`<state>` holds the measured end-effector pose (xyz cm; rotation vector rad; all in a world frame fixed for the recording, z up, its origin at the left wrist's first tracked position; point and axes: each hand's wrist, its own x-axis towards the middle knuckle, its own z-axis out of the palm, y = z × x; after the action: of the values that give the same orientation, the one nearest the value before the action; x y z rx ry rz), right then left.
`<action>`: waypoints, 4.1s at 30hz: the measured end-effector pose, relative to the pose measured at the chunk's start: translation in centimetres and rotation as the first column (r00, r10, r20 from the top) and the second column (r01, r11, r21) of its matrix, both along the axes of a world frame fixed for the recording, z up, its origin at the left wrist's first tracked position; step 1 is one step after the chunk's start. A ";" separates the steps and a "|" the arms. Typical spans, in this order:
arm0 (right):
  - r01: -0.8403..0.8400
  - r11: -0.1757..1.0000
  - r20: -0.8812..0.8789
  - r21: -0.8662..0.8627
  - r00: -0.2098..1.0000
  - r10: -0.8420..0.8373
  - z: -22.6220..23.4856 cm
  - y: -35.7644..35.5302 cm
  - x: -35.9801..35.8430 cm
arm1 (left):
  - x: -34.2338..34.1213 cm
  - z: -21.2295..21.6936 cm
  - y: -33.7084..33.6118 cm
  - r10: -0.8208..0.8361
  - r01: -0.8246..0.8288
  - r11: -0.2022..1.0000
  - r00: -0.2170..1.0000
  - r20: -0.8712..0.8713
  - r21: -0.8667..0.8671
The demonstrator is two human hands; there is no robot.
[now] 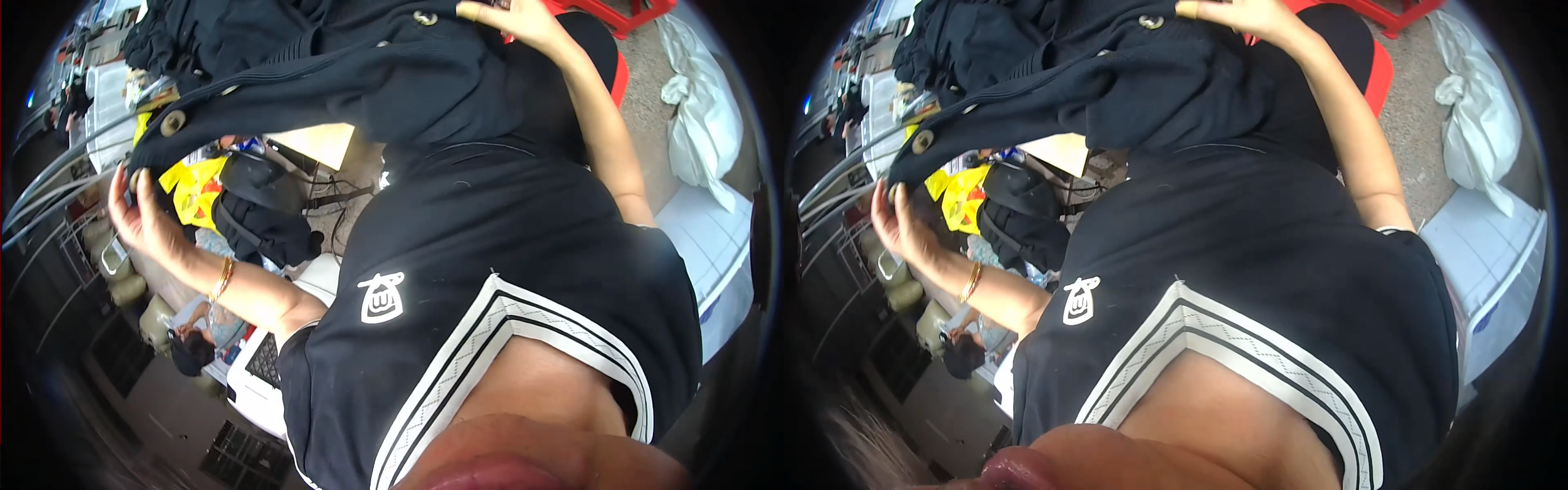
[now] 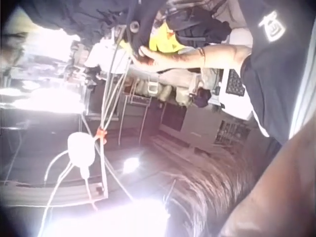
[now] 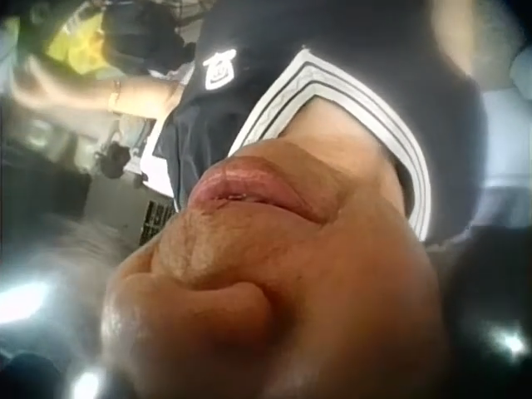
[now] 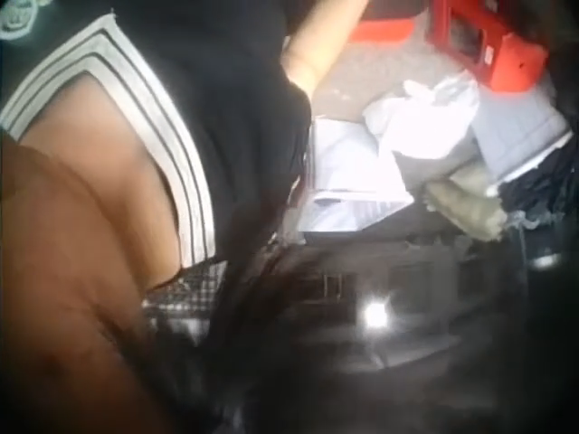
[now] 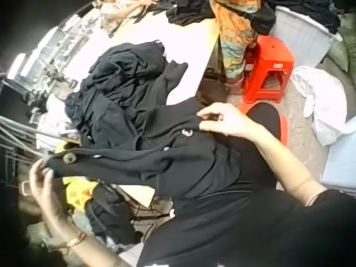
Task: Trimming loose threads and inspecting metal grommets on black clothing using small scissors.
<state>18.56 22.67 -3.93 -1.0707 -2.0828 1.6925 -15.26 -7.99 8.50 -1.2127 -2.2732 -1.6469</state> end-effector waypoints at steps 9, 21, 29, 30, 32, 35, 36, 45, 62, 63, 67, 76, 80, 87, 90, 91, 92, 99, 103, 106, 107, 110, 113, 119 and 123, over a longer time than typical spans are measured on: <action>-0.107 0.866 -0.236 0.488 0.939 0.249 -3.2 -2.1 -0.8 | -2.8 -3.6 -1.4 -0.023 0.028 0.999 0.986 0.166 -0.032; -0.369 0.666 0.022 0.648 0.884 0.468 -0.7 -2.8 -3.6 | -2.2 -3.0 -0.9 -0.039 0.044 0.999 0.986 0.160 -0.027; -0.386 0.593 -0.046 0.707 0.812 0.582 -4.9 -1.4 -6.1 | -2.9 -2.5 -1.4 -0.097 0.109 0.992 0.980 0.175 -0.058; -0.379 0.492 -0.028 0.784 0.769 0.638 -5.1 -1.0 -6.1 | -3.0 -2.5 -1.4 -0.105 0.118 0.991 0.980 0.169 -0.070; -0.458 0.538 0.034 0.708 0.783 0.621 -3.7 -0.5 -5.9 | -2.8 -2.4 -1.3 -0.121 0.135 0.987 0.979 0.165 -0.081; -0.445 0.570 -0.005 0.691 0.786 0.619 -2.0 0.1 -5.1 | -3.3 -3.0 -1.8 -0.125 0.136 0.990 0.966 0.224 -0.035; -0.430 0.605 -0.047 0.671 0.789 0.612 -1.7 0.3 -4.7 | -3.7 -3.1 -2.0 -0.113 0.125 0.991 0.970 0.216 -0.045; -0.138 0.938 -0.664 0.319 0.674 0.325 5.9 6.3 4.2 | -6.5 -4.8 -0.9 -0.355 0.164 0.911 0.779 0.517 0.379; -0.152 0.934 -0.263 0.323 0.934 0.243 1.6 11.5 0.9 | -8.9 -13.0 7.4 -0.135 0.212 0.977 0.736 0.664 -0.036; -0.159 0.933 -0.252 0.323 0.936 0.247 1.5 11.5 0.8 | -9.1 -13.3 7.4 -0.164 0.220 0.975 0.718 0.677 0.003; -0.121 0.946 -0.274 0.300 0.939 0.207 1.2 10.8 0.8 | -8.0 -13.7 6.4 -0.130 0.196 0.980 0.706 0.696 -0.016; -0.350 0.914 -0.145 0.207 0.913 0.382 4.8 4.5 5.6 | -9.0 -16.9 -2.7 -0.140 0.168 0.985 0.921 0.364 -0.044; -0.342 0.939 -0.070 0.037 0.936 0.344 1.5 2.5 4.4 | -2.8 -15.0 -1.1 -0.159 0.171 0.985 0.922 0.352 -0.004; -0.581 0.809 -0.068 -0.088 0.814 0.577 -1.3 -1.9 4.3 | 9.6 -11.4 3.1 -0.510 0.655 0.568 0.755 0.412 -0.498; -0.686 0.710 0.020 -0.161 0.717 0.697 -4.6 -3.3 5.6 | 12.7 -12.5 1.5 -0.605 0.542 0.451 0.770 0.204 -0.709; -0.686 0.708 0.019 -0.165 0.716 0.698 -4.6 -3.2 6.2 | 13.1 -12.7 1.3 -0.640 0.484 0.465 0.763 0.097 -0.742; -0.652 0.722 0.021 -0.232 0.739 0.674 -4.4 -3.2 6.6 | 13.4 -12.9 1.0 -0.665 0.421 0.483 0.746 -0.009 -0.768; -0.557 0.810 -0.070 -0.185 0.829 0.555 -6.3 -4.6 7.9 | 12.1 -15.6 0.4 -0.623 0.310 0.654 0.738 -0.259 -0.689; -0.528 0.836 -0.184 -0.149 0.845 0.502 -3.9 -2.6 7.8 | 10.6 -14.5 1.1 -0.613 0.494 0.658 0.790 -0.023 -0.568; -0.461 0.883 -0.484 -0.092 0.795 0.364 -3.7 0.4 7.8 | 8.9 -13.6 1.8 -0.300 0.673 0.670 0.631 0.715 -0.313; -0.213 0.971 -0.406 -0.110 0.901 0.152 -3.0 -0.3 6.4 | 7.9 -13.6 2.1 -0.285 0.678 0.687 0.583 0.761 -0.262; -0.112 0.933 -0.317 -0.341 0.948 -0.001 -1.9 0.1 1.4 | 4.9 -13.9 3.0 -0.315 0.630 0.756 0.589 0.745 -0.179; -0.053 0.904 -0.221 -0.424 0.974 -0.046 -4.8 2.4 1.2 | 4.5 -15.0 4.8 -0.292 0.487 0.844 0.768 0.570 -0.224; -0.039 0.827 -0.330 -0.561 0.927 -0.180 -7.9 2.5 1.7 | 9.6 -12.4 6.0 -0.439 0.464 0.855 0.885 0.154 -0.231; -0.022 0.820 -0.309 -0.572 0.932 -0.191 -7.9 2.8 1.7 | 10.6 -12.4 8.0 -0.588 0.546 0.774 0.808 -0.044 -0.321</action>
<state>20.21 25.43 -11.82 -0.8836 -1.3074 2.3291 -4.63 0.04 -3.90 -2.1973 -2.2450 -1.3029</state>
